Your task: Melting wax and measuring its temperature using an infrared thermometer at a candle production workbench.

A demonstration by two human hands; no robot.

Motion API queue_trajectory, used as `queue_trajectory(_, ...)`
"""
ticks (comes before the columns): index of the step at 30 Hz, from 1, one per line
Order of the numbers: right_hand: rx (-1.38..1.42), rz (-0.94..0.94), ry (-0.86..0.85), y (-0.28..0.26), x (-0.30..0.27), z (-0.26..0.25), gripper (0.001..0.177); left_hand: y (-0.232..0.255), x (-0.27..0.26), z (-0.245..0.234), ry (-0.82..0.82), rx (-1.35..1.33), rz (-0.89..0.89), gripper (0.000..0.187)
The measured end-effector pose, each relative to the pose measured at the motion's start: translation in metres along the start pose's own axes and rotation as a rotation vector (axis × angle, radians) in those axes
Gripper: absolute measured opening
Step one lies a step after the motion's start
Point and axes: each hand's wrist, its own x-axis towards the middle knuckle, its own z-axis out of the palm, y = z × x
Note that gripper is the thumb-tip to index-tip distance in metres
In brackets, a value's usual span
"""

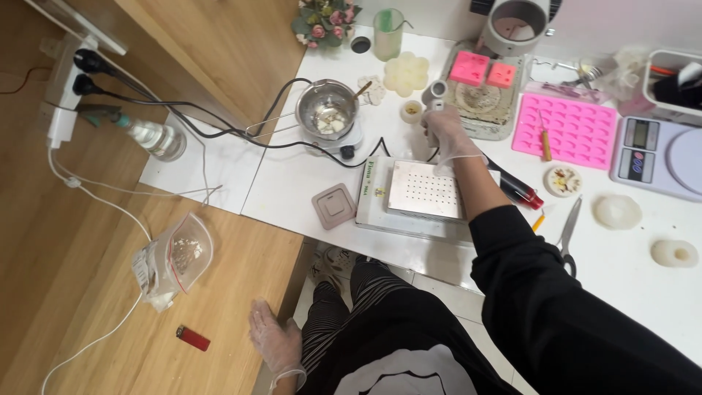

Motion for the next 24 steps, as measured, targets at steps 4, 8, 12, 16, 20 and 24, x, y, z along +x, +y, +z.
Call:
queue_trajectory(4, -0.034, 0.032, 0.075, -0.007, -0.012, -0.005, 0.023, 0.007, 0.001, -0.004, -0.033, 0.032, -0.048, 0.097)
queue_trajectory(8, 0.009, -0.040, 0.027, -0.012, -0.021, -0.008, 0.024, 0.007, 0.003, -0.003, -0.054, 0.029, -0.055, 0.098)
queue_trajectory(12, -0.013, -0.018, 0.022, -0.016, -0.024, -0.005, 0.027, 0.003, 0.001, -0.002, -0.034, 0.003, -0.025, 0.097)
queue_trajectory(16, -0.028, -0.049, 0.048, -0.005, -0.009, -0.006, 0.031, -0.002, 0.001, 0.005, -0.020, 0.011, -0.018, 0.097)
queue_trajectory(20, -0.030, -0.053, 0.038, -0.005, -0.009, -0.007, 0.031, 0.002, 0.001, 0.001, -0.032, -0.005, -0.031, 0.097)
queue_trajectory(24, -0.049, -0.072, 0.037, -0.005, -0.012, -0.007, 0.028, 0.001, 0.000, 0.002, -0.029, -0.003, -0.028, 0.097)
